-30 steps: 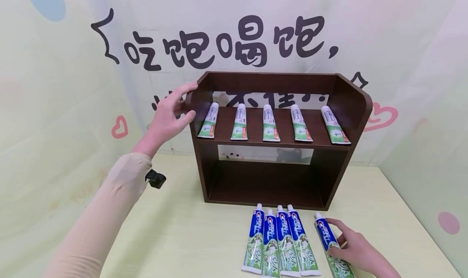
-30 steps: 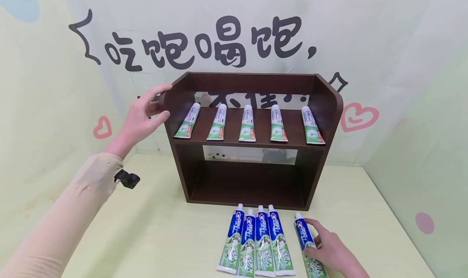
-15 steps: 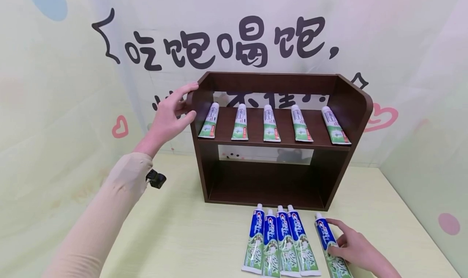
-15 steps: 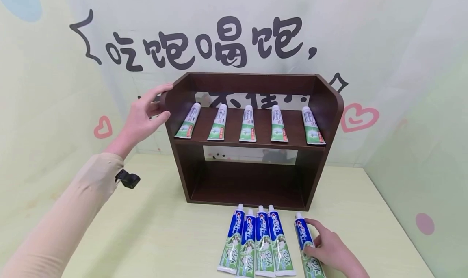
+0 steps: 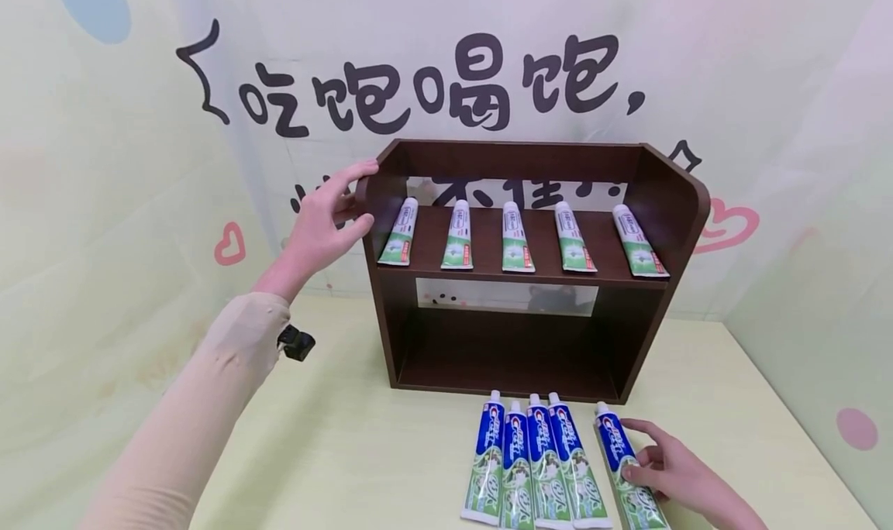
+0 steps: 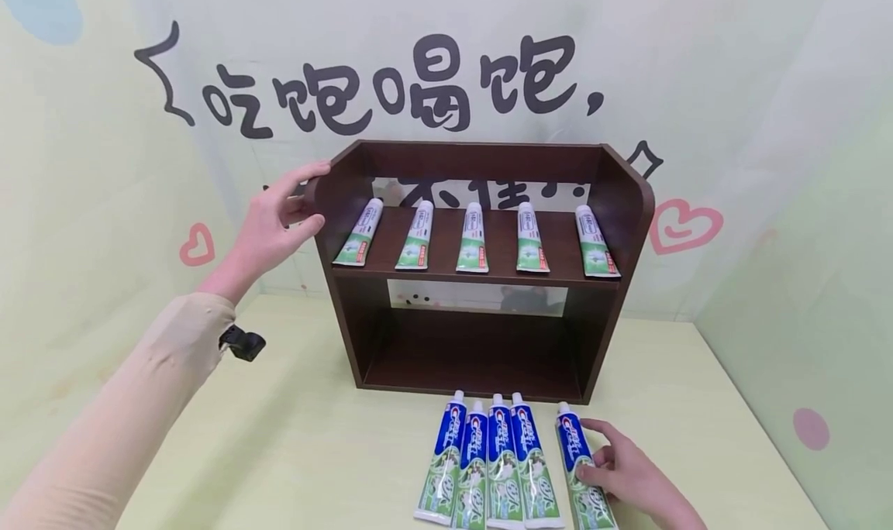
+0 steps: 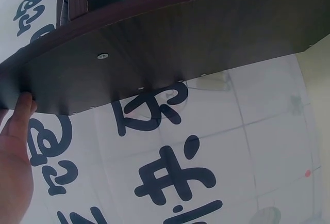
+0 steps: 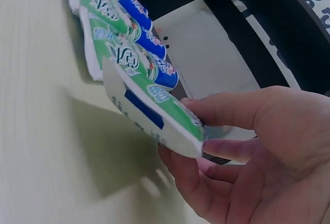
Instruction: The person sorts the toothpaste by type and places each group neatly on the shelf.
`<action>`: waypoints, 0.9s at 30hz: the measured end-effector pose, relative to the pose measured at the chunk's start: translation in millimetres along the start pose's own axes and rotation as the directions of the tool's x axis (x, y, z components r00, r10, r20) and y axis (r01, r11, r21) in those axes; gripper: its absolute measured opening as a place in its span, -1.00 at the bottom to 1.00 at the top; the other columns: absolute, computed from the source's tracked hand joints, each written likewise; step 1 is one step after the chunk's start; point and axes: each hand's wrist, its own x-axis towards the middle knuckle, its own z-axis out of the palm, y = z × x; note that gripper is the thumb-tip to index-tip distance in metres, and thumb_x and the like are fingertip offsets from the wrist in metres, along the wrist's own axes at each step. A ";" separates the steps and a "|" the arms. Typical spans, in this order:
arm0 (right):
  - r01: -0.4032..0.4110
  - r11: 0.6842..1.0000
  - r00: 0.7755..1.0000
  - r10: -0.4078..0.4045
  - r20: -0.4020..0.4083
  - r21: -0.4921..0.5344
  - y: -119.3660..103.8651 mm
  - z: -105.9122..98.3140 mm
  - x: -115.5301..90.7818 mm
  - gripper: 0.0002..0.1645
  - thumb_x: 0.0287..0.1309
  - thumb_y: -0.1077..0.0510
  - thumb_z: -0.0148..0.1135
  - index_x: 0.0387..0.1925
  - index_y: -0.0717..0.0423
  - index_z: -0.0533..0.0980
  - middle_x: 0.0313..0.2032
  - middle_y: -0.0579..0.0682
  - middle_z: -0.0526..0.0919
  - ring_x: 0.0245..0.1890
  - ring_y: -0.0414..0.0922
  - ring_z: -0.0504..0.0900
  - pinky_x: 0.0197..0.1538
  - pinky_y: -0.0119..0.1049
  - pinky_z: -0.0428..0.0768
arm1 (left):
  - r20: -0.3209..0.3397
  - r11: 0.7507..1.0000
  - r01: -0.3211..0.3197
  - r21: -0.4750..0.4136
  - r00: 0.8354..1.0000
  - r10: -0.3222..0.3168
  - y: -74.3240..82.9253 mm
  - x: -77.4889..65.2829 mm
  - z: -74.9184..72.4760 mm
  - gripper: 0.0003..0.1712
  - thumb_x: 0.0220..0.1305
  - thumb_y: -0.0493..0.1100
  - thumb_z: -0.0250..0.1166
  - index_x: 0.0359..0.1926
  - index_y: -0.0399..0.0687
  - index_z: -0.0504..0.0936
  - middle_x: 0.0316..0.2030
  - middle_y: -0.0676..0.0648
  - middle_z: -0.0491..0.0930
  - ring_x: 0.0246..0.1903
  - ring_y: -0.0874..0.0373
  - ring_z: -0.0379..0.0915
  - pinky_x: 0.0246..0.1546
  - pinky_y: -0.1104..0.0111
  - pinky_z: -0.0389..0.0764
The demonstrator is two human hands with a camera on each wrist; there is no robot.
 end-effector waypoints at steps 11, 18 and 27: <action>0.066 0.995 0.998 -0.067 -0.002 0.077 -19.7 -1.2 7.1 0.02 0.19 0.09 0.33 0.50 0.23 -0.03 -0.18 0.10 0.60 -0.22 -0.09 0.61 -0.29 -0.21 0.72 | -0.022 1.000 -0.001 0.009 1.000 0.001 -1.5 -0.4 0.8 -0.38 0.16 -0.50 0.19 0.30 -0.30 0.42 0.36 -0.24 0.39 0.08 -0.21 0.61 0.01 0.33 0.66; 0.110 0.990 0.994 -0.108 -0.030 0.090 -36.6 0.8 21.2 -0.01 0.17 0.12 0.34 0.49 0.19 0.02 -0.11 0.14 0.61 -0.21 -0.08 0.62 -0.29 -0.17 0.73 | -0.034 1.000 -0.010 -0.001 0.999 0.010 -3.3 -0.5 1.0 -0.37 0.16 -0.50 0.19 0.30 -0.29 0.42 0.35 -0.24 0.41 0.05 -0.27 0.61 -0.02 0.48 0.65; 0.202 0.966 0.979 -0.203 -0.014 0.161 -63.6 9.7 48.4 -0.02 0.18 0.15 0.32 0.49 0.20 0.00 -0.10 0.17 0.62 -0.23 -0.08 0.64 -0.28 -0.21 0.72 | -0.033 1.000 -0.013 0.011 0.999 0.013 1.0 -0.8 3.1 -0.40 0.16 -0.50 0.18 0.28 -0.32 0.42 0.34 -0.26 0.41 0.07 -0.20 0.61 -0.01 0.50 0.64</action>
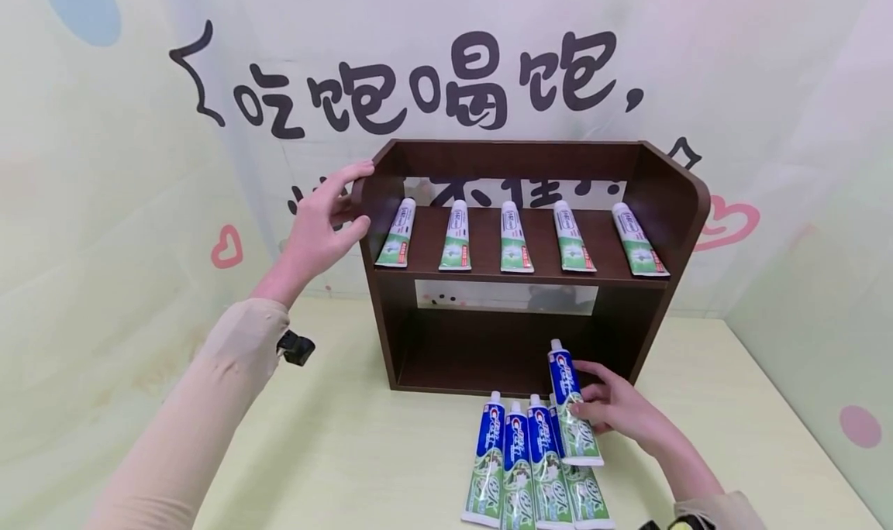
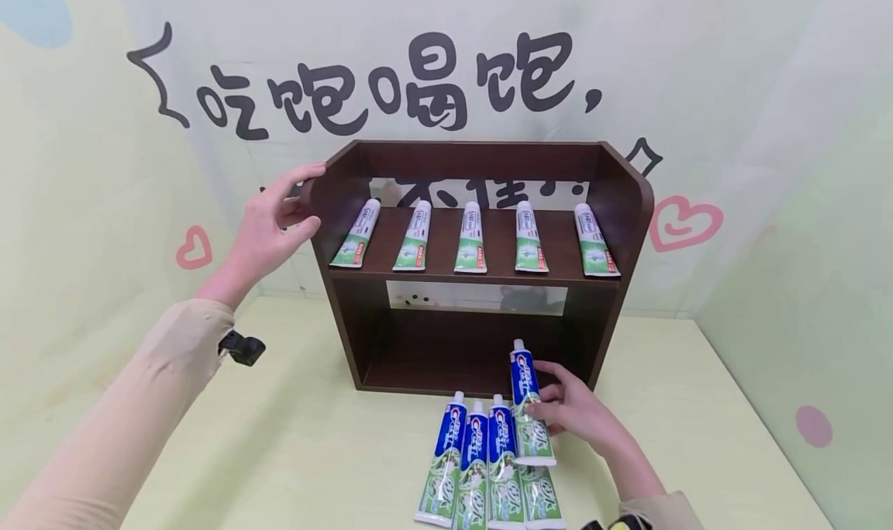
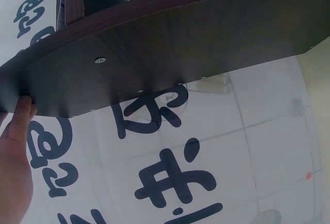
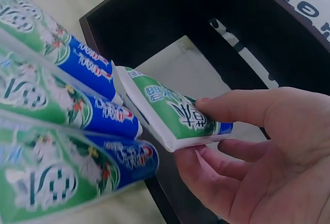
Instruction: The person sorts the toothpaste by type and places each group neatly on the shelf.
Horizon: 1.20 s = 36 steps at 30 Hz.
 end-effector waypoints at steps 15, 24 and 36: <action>-0.025 0.998 0.993 0.031 -0.112 0.060 -12.9 35.7 51.4 -0.13 0.17 0.13 0.35 0.43 0.13 0.16 -0.12 0.17 0.64 -0.28 -0.11 0.64 -0.18 -0.19 0.75 | 0.004 1.000 -0.006 0.001 1.000 0.006 -0.3 0.9 -0.7 -0.38 0.14 -0.52 0.19 0.28 -0.32 0.42 0.34 -0.26 0.41 0.07 -0.22 0.61 -0.03 0.58 0.62; 0.000 0.998 0.991 0.009 -0.132 0.067 -23.5 54.6 84.0 -0.16 0.17 0.18 0.33 0.43 0.12 0.19 -0.06 0.23 0.63 -0.24 -0.08 0.67 -0.18 -0.14 0.74 | 0.017 1.000 0.007 -0.013 1.000 -0.006 -2.2 0.7 1.0 -0.38 0.15 -0.52 0.19 0.28 -0.32 0.41 0.35 -0.26 0.39 0.04 -0.24 0.63 -0.04 0.62 0.60; 0.094 0.991 0.991 -0.084 -0.109 0.091 -29.9 78.7 115.1 -0.18 0.18 0.26 0.30 0.42 0.18 0.19 -0.03 0.33 0.62 -0.18 0.01 0.70 -0.19 -0.02 0.75 | 0.004 1.000 -0.005 -0.012 1.000 0.005 -6.6 1.1 1.6 -0.38 0.17 -0.48 0.17 0.30 -0.26 0.41 0.35 -0.23 0.41 -0.01 -0.35 0.61 -0.05 0.59 0.63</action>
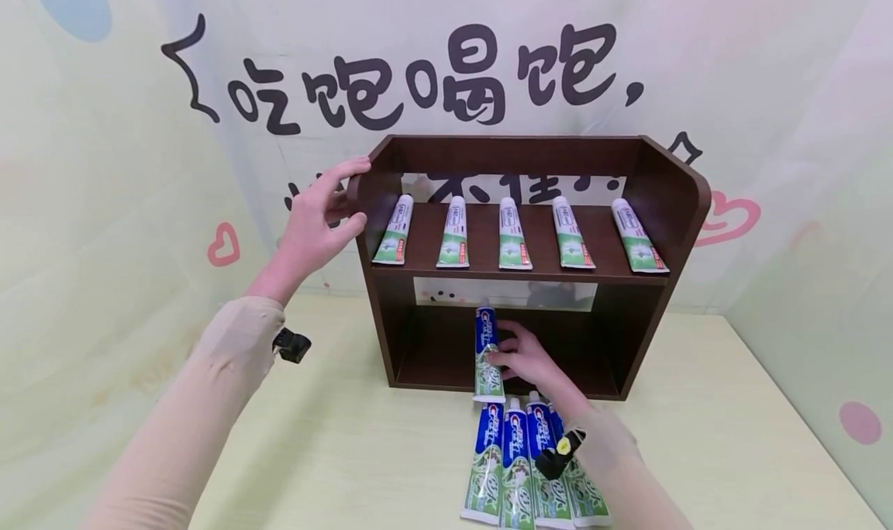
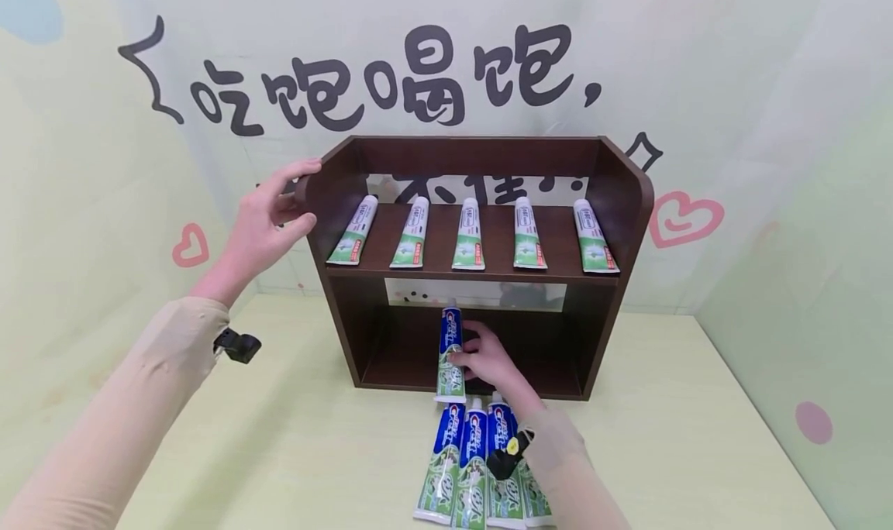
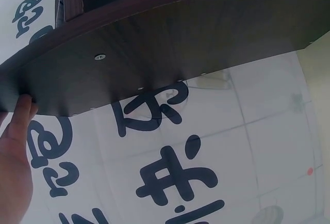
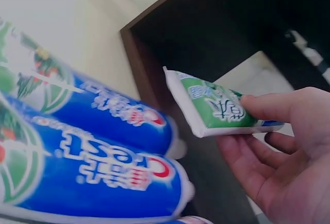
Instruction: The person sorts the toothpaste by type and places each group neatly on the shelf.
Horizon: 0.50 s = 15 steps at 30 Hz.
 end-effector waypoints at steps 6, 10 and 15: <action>0.035 0.999 0.999 -0.035 -0.006 0.030 6.2 17.1 13.0 -0.19 0.17 0.30 0.29 0.42 0.19 0.20 -0.06 0.33 0.64 -0.22 0.00 0.70 -0.23 -0.04 0.75 | 0.006 1.000 0.011 0.002 1.000 -0.011 4.7 -0.7 0.0 -0.39 0.14 -0.52 0.18 0.27 -0.33 0.42 0.35 -0.28 0.40 0.01 -0.27 0.63 -0.05 0.61 0.61; 0.063 0.996 0.998 -0.062 -0.015 0.062 6.1 26.4 21.5 -0.18 0.16 0.33 0.29 0.42 0.20 0.19 -0.07 0.36 0.63 -0.23 0.01 0.70 -0.25 -0.03 0.75 | 0.000 1.000 0.000 0.007 1.000 0.000 3.7 -0.2 -0.1 -0.39 0.14 -0.53 0.18 0.27 -0.34 0.42 0.34 -0.28 0.41 0.01 -0.27 0.64 -0.05 0.60 0.62; 0.089 0.992 0.996 -0.086 -0.030 0.085 6.4 36.4 29.8 -0.17 0.15 0.35 0.28 0.42 0.19 0.19 -0.08 0.36 0.62 -0.24 0.00 0.69 -0.27 -0.04 0.75 | 0.001 1.000 -0.001 0.001 1.000 0.001 3.9 0.1 -0.5 -0.39 0.14 -0.53 0.17 0.27 -0.34 0.42 0.34 -0.27 0.40 0.01 -0.26 0.64 -0.06 0.64 0.60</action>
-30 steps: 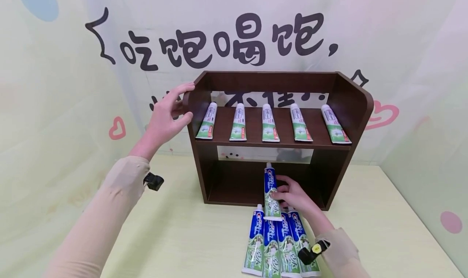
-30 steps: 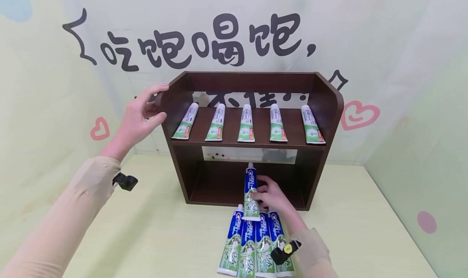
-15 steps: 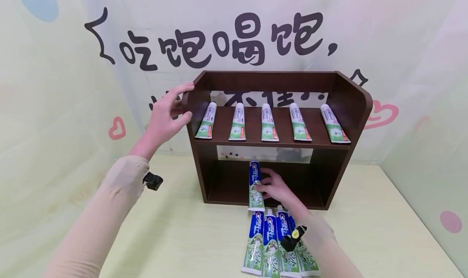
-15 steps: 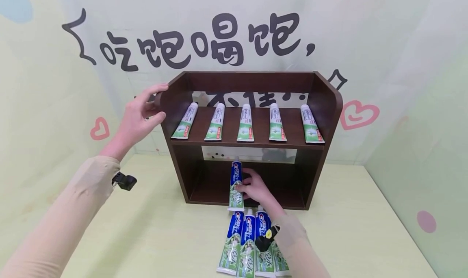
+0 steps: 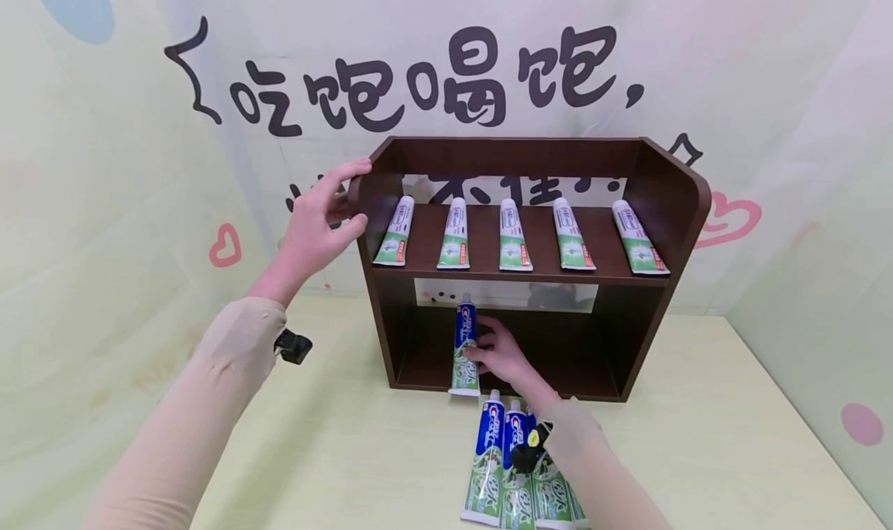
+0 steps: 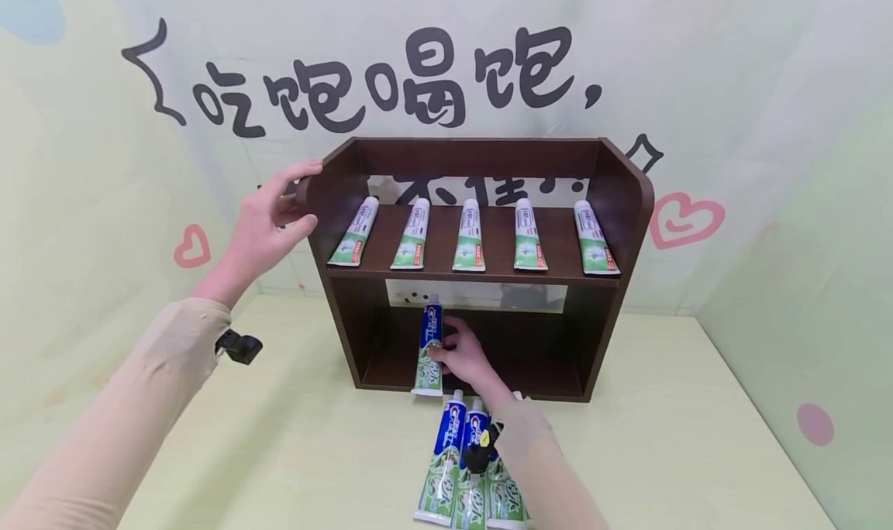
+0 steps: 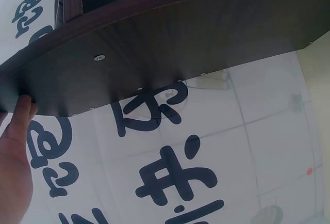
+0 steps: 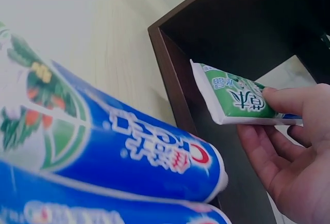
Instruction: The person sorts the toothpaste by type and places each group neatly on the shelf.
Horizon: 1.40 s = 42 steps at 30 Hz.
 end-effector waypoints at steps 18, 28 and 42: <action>0.035 0.999 0.999 -0.034 -0.029 0.023 11.8 53.8 35.3 -0.22 0.22 0.27 0.27 0.41 0.11 0.18 0.02 0.35 0.55 -0.12 0.11 0.67 -0.21 -0.10 0.75 | -0.008 1.000 0.007 0.023 1.000 -0.007 2.2 -4.2 -5.6 -0.40 0.15 -0.50 0.17 0.27 -0.33 0.42 0.34 -0.27 0.41 -0.02 -0.23 0.65 -0.07 0.67 0.58; 0.066 0.994 0.996 -0.061 -0.061 0.087 18.9 74.1 41.3 -0.10 0.16 0.33 0.29 0.47 0.09 0.11 -0.04 0.36 0.57 -0.16 0.06 0.67 -0.25 -0.14 0.76 | -0.010 1.000 0.001 0.005 1.000 -0.001 -0.8 -3.4 -2.7 -0.39 0.16 -0.50 0.16 0.29 -0.30 0.41 0.34 -0.26 0.41 0.00 -0.29 0.63 -0.06 0.61 0.62; 0.110 0.992 0.979 -0.098 0.180 -0.060 20.1 53.6 38.2 0.25 0.07 0.33 0.39 0.58 -0.06 -0.20 0.14 0.30 0.45 0.14 0.12 0.53 0.16 -0.06 0.63 | -0.032 0.998 -0.049 -0.036 0.998 0.048 -5.0 0.1 3.2 -0.41 0.14 -0.53 0.18 0.25 -0.38 0.43 0.32 -0.32 0.42 0.02 -0.29 0.63 -0.09 0.66 0.60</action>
